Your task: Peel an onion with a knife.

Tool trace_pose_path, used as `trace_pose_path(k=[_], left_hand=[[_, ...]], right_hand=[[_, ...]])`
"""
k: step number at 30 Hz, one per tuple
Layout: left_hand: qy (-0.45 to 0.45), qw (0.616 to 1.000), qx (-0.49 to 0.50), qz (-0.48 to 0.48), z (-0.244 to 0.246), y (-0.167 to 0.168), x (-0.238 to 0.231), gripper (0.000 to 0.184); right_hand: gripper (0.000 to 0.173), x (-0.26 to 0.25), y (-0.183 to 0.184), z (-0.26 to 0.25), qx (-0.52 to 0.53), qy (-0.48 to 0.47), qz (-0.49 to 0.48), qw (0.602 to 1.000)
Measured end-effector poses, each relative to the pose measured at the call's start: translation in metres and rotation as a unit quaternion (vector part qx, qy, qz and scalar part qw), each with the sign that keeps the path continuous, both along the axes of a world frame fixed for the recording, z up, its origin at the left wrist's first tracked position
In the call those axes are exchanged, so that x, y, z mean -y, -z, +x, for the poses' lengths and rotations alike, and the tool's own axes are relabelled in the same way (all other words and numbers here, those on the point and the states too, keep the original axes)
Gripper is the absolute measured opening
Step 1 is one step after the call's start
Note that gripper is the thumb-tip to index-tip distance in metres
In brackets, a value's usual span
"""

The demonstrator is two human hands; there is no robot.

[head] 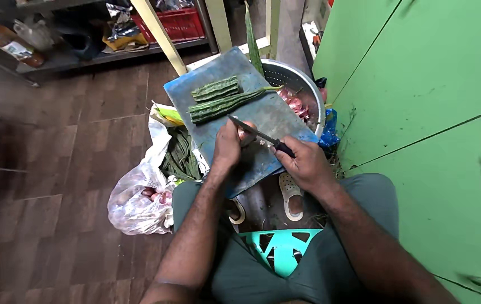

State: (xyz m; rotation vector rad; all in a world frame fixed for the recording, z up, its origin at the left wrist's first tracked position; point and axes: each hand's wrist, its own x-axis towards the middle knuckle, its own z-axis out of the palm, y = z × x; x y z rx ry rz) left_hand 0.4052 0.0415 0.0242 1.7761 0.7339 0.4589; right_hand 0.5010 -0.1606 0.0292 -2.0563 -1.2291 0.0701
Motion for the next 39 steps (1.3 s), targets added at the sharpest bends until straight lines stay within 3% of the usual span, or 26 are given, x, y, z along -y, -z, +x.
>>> trace_pose_path(k=[5, 9, 14, 19, 21, 25, 28, 32, 39], left_hand=[[0.003, 1.000, -0.006, -0.003, -0.002, -0.001, -0.004, 0.057], [-0.001, 1.000, -0.023, -0.001, -0.002, -0.004, -0.004, 0.062], [-0.014, 0.997, -0.050, 0.061, -0.003, -0.009, -0.004, 0.060], [-0.019, 0.988, -0.087, 0.127, -0.007, -0.024, 0.008, 0.056], [-0.017, 0.985, -0.059, 0.162, -0.007, -0.023, 0.011, 0.056], [0.037, 0.976, 0.005, 0.213, -0.004, -0.012, 0.006, 0.055], [0.088, 0.964, 0.018, 0.250, -0.001, -0.010, 0.006, 0.053], [0.117, 0.955, 0.014, 0.273, 0.000, -0.009, 0.014, 0.053], [0.240, 0.937, 0.077, 0.242, 0.003, -0.004, 0.012, 0.058]], right_hand=[[0.027, 0.001, -0.001, 0.000, 0.029, -0.004, -0.021, 0.999], [0.023, 0.000, -0.001, -0.003, 0.043, 0.024, -0.040, 0.998], [0.020, -0.005, -0.004, -0.015, 0.038, 0.074, -0.083, 0.993], [0.035, -0.009, -0.002, -0.007, -0.040, 0.137, -0.163, 0.976], [0.039, -0.005, 0.001, 0.004, -0.089, 0.128, -0.104, 0.982], [0.026, -0.004, -0.001, 0.000, -0.194, 0.056, 0.137, 0.970], [0.043, -0.008, -0.004, -0.011, -0.214, 0.019, 0.234, 0.948], [0.014, -0.008, -0.002, -0.011, -0.141, 0.000, 0.247, 0.959], [0.014, -0.008, 0.002, 0.007, -0.139, 0.030, 0.220, 0.965]])
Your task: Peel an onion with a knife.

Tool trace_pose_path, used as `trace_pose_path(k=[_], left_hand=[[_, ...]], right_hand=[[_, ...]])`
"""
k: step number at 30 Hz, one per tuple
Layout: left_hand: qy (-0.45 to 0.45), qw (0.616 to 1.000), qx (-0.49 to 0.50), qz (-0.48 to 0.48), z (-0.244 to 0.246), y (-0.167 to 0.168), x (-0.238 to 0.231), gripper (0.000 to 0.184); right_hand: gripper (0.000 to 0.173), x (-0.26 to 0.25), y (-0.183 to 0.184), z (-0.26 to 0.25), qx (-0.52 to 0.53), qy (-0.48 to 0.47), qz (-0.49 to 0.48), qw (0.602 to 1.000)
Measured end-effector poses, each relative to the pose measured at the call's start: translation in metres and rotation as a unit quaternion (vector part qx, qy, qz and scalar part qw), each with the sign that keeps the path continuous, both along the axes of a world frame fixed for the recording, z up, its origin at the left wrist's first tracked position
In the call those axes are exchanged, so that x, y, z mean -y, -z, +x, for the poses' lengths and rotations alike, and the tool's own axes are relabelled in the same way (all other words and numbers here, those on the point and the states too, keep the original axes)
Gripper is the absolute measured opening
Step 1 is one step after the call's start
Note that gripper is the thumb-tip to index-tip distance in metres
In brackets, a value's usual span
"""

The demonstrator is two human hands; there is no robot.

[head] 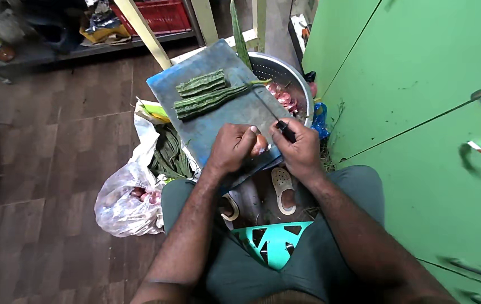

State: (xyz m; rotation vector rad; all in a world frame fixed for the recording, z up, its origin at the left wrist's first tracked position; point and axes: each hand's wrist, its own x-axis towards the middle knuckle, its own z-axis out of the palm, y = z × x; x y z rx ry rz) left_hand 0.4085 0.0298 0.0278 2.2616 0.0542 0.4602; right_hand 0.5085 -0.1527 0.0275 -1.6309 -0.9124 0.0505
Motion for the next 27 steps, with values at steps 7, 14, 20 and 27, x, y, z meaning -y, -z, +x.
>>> trace_pose_path(k=[7, 14, 20, 27], left_hand=[[-0.154, 0.980, -0.063, -0.108, -0.001, 0.002, -0.003, 0.076], [-0.313, 0.941, -0.124, 0.017, -0.008, -0.007, -0.008, 0.059], [-0.343, 0.930, -0.124, 0.049, -0.005, -0.009, -0.009, 0.058], [-0.338, 0.934, -0.069, 0.090, -0.005, -0.006, -0.007, 0.057]], right_hand=[[0.027, 0.014, -0.010, 0.010, 0.024, -0.024, -0.111, 0.993], [0.041, 0.014, -0.010, -0.010, 0.064, -0.033, -0.273, 0.959], [0.047, 0.010, -0.011, -0.020, 0.029, -0.052, -0.302, 0.952], [0.052, 0.006, -0.010, -0.017, 0.051, 0.065, -0.400, 0.913]])
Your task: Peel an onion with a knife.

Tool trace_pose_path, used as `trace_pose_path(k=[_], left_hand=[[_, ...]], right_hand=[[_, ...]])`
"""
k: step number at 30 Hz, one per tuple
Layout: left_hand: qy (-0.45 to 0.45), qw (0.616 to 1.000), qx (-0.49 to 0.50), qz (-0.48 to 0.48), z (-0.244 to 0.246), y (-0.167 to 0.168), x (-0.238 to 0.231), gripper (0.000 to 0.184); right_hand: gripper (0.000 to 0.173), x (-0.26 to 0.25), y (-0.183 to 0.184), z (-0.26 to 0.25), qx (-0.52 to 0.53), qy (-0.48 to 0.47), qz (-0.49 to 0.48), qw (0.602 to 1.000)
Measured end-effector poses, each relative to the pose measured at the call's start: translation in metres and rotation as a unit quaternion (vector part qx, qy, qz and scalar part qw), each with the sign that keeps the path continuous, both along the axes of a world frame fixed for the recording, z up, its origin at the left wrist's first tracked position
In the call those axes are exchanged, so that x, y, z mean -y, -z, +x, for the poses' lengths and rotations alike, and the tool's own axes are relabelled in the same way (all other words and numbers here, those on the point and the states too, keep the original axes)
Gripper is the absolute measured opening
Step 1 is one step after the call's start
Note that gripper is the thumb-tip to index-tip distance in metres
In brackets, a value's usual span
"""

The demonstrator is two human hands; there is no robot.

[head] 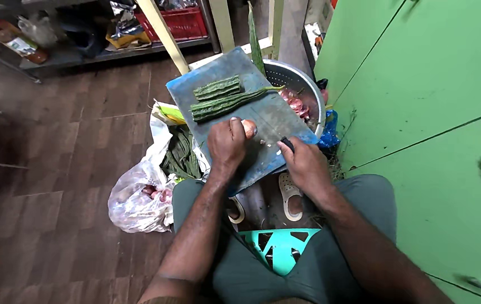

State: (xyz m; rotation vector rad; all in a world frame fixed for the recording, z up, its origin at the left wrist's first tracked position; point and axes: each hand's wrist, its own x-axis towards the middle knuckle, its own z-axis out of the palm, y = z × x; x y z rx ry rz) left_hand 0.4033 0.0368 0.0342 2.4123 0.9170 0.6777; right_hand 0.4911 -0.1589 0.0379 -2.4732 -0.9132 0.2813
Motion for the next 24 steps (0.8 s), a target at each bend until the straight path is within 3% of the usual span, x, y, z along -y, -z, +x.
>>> trace_pose_path(k=[2, 6, 12, 18, 21, 24], left_hand=[[0.026, 0.999, 0.016, 0.016, 0.000, 0.000, 0.001, 0.056], [0.053, 0.998, 0.017, 0.023, 0.001, 0.004, 0.002, 0.057], [0.035, 0.997, 0.056, 0.044, 0.003, 0.009, -0.002, 0.058], [0.030, 0.989, -0.136, -0.056, 0.005, 0.005, -0.010, 0.057], [0.127, 0.983, -0.099, -0.091, -0.005, -0.005, -0.021, 0.061], [0.306, 0.945, -0.057, -0.102, -0.019, -0.013, -0.041, 0.085]], right_hand=[[0.052, 0.003, 0.002, 0.012, -0.015, 0.005, 0.029, 0.999], [0.044, 0.009, -0.002, 0.011, -0.062, -0.080, 0.161, 0.982], [0.045, 0.005, 0.001, -0.002, -0.101, -0.098, 0.161, 0.977], [0.044, 0.006, 0.012, 0.009, -0.118, -0.053, 0.090, 0.987], [0.046, 0.012, 0.007, 0.012, -0.116, -0.056, 0.085, 0.988], [0.042, 0.016, 0.003, 0.008, -0.071, -0.064, 0.094, 0.991]])
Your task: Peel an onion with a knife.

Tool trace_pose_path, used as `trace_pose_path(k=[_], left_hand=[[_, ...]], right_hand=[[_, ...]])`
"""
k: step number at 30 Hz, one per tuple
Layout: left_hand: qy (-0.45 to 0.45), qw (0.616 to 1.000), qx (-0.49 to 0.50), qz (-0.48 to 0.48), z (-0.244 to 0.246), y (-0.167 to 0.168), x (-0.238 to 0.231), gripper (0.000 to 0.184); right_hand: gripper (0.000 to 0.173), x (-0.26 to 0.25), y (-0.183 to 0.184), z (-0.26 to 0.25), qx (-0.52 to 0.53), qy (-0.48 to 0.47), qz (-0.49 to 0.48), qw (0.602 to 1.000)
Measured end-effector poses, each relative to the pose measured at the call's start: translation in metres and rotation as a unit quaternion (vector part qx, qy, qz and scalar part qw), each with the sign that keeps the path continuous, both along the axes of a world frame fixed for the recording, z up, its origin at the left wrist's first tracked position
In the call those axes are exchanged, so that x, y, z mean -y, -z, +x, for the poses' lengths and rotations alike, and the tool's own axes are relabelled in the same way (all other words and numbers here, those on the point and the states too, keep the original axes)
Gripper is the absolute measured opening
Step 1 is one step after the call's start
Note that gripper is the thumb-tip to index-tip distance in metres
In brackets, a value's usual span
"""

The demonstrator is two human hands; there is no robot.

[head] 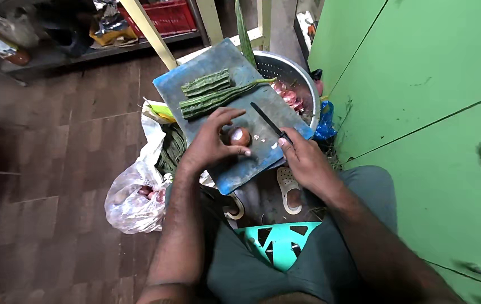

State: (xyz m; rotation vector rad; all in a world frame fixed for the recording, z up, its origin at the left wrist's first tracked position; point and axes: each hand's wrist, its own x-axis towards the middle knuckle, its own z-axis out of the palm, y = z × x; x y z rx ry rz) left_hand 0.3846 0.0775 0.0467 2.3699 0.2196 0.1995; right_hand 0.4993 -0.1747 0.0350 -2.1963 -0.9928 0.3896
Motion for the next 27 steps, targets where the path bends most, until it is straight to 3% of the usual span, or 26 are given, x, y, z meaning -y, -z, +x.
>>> trace_pose_path(k=[2, 5, 10, 13, 21, 27], left_hand=[[0.059, 0.998, 0.016, -0.004, -0.004, 0.004, -0.008, 0.082], [0.048, 0.998, 0.025, 0.006, -0.004, 0.012, -0.012, 0.068], [-0.013, 0.998, 0.018, -0.050, -0.002, 0.009, -0.009, 0.090], [-0.064, 0.997, 0.010, -0.050, 0.004, 0.005, 0.004, 0.089], [-0.077, 0.996, -0.033, -0.005, 0.000, 0.001, 0.010, 0.064], [-0.154, 0.985, -0.079, 0.019, 0.000, -0.009, 0.030, 0.061]], right_hand=[[0.042, 0.002, -0.005, -0.005, 0.027, -0.009, -0.007, 1.000], [0.048, 0.008, -0.009, -0.024, 0.052, 0.009, 0.007, 0.999], [0.052, 0.011, 0.002, -0.080, 0.011, 0.028, 0.065, 0.997], [0.054, 0.003, 0.010, -0.099, 0.000, 0.051, 0.062, 0.997], [0.058, -0.003, 0.003, -0.103, 0.076, 0.071, -0.023, 0.994], [0.054, -0.002, 0.010, -0.100, 0.100, 0.083, 0.012, 0.991]])
